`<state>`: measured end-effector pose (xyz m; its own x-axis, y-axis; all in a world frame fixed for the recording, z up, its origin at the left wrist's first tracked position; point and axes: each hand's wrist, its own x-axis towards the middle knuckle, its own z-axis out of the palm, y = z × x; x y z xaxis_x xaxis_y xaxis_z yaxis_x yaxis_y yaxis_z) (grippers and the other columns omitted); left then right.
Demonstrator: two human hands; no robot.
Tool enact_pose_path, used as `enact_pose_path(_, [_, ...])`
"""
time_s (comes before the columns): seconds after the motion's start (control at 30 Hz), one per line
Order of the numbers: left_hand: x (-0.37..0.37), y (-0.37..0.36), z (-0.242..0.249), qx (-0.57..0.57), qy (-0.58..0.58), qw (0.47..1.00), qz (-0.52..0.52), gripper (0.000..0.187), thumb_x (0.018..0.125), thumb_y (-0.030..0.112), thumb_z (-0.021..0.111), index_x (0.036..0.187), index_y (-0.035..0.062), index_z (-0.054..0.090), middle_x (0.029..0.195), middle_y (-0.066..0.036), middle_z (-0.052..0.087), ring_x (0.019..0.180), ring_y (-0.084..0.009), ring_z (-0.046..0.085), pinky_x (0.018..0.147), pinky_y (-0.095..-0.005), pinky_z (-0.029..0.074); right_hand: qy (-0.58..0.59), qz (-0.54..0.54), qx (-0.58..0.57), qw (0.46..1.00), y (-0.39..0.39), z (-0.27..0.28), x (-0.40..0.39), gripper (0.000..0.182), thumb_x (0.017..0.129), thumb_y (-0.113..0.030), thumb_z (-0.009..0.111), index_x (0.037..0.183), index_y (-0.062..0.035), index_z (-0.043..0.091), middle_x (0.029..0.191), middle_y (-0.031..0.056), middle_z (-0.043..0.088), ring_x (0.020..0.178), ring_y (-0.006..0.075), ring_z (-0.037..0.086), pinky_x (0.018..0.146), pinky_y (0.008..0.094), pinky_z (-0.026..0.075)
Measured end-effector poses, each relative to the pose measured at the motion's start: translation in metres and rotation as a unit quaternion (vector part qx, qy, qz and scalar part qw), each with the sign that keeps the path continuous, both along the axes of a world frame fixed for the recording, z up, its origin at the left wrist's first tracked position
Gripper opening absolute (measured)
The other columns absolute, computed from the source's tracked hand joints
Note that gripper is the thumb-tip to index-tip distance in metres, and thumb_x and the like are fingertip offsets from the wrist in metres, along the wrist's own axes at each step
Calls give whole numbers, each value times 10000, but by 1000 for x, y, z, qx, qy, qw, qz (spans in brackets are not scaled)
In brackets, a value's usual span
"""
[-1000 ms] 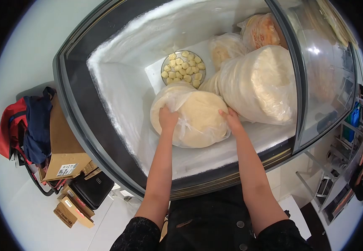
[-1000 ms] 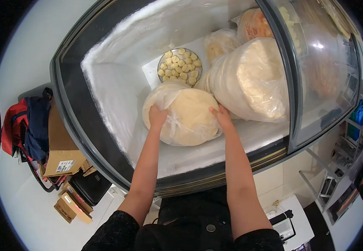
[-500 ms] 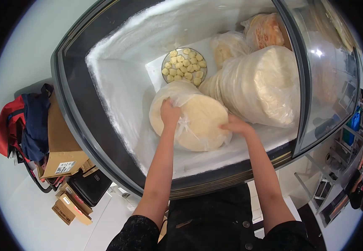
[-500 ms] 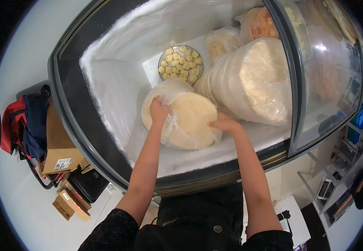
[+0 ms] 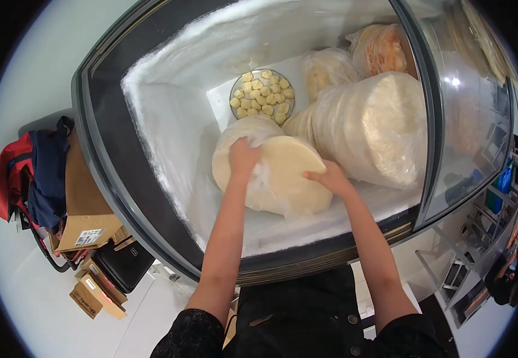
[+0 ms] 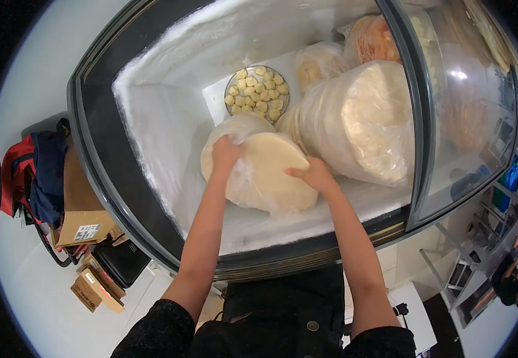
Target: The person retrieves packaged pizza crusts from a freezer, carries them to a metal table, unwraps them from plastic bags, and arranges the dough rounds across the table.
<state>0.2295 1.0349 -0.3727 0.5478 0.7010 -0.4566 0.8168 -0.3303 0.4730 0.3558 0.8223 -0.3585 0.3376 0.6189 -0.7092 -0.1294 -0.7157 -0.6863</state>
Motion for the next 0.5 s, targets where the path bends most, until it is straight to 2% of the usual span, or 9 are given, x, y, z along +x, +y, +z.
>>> enact_pose_path(0.07, [-34, 14, -42, -32, 3, 998, 46, 298, 698, 145, 611, 961, 5, 606, 1007, -210, 594, 944, -361, 566, 827, -386, 445, 11, -96, -12, 995, -24, 11, -3, 449, 701, -308, 733, 1005, 4, 624, 910, 146, 650, 815, 176, 625, 722, 303, 479])
enact_pose_path(0.1, [-55, 17, -68, -34, -15, 998, 54, 296, 706, 154, 615, 963, 8, 606, 994, -215, 602, 942, -351, 575, 822, -384, 448, 8, -95, -12, 995, -31, 22, -7, 449, 701, -308, 733, 1005, 4, 624, 910, 146, 650, 815, 176, 625, 722, 303, 479])
enact_pose_path(0.17, [-75, 12, -70, -15, -58, 997, 48, 305, 711, 135, 606, 984, -1, 598, 977, -214, 607, 934, -347, 579, 807, -379, 451, -62, -155, -16, 986, -39, 64, -8, 404, 721, -264, 729, 977, 30, 623, 888, 115, 653, 791, 137, 610, 712, 281, 475])
enact_pose_path(0.23, [-74, 0, -58, -2, -102, 994, 37, 316, 715, 115, 597, 1005, -9, 589, 960, -212, 613, 926, -342, 583, 793, -374, 454, -77, -245, -21, 966, -48, 113, -4, 356, 729, -228, 727, 945, 37, 628, 869, 78, 649, 785, 135, 598, 715, 279, 472])
enact_pose_path(0.3, [-63, -6, -23, -86, -57, 993, 58, 345, 725, 72, 573, 1056, -26, 567, 967, -208, 615, 941, -333, 578, 795, -355, 449, -115, -345, 14, 931, -83, 141, 9, 361, 741, -225, 718, 974, 31, 617, 893, 60, 636, 790, 159, 599, 714, 286, 476])
enact_pose_path(0.37, [-60, -12, -24, -104, -49, 991, 68, 404, 716, 65, 588, 1103, -38, 539, 1001, -215, 608, 968, -312, 578, 817, -338, 441, -106, -457, 115, 875, -112, 174, 27, 440, 782, -233, 668, 1116, 23, 542, 1015, 97, 606, 872, 189, 592, 757, 305, 480])
enact_pose_path(0.43, [-59, -14, -25, -117, -39, 989, 82, 466, 707, 59, 604, 1150, -50, 511, 1035, -222, 602, 995, -290, 579, 839, -321, 433, -132, -602, 134, 776, -133, 197, 45, 506, 825, -242, 604, 1224, 21, 436, 1148, 128, 543, 967, 232, 570, 818, 332, 477])
enact_pose_path(0.5, [-61, -15, -26, -137, -37, 985, 94, 480, 721, 68, 588, 1173, -59, 489, 1071, -238, 582, 1020, -297, 563, 864, -314, 419, -90, -679, 192, 703, -148, 212, 69, 506, 866, -222, 542, 1276, 17, 365, 1218, 152, 495, 1043, 257, 539, 873, 354, 463])
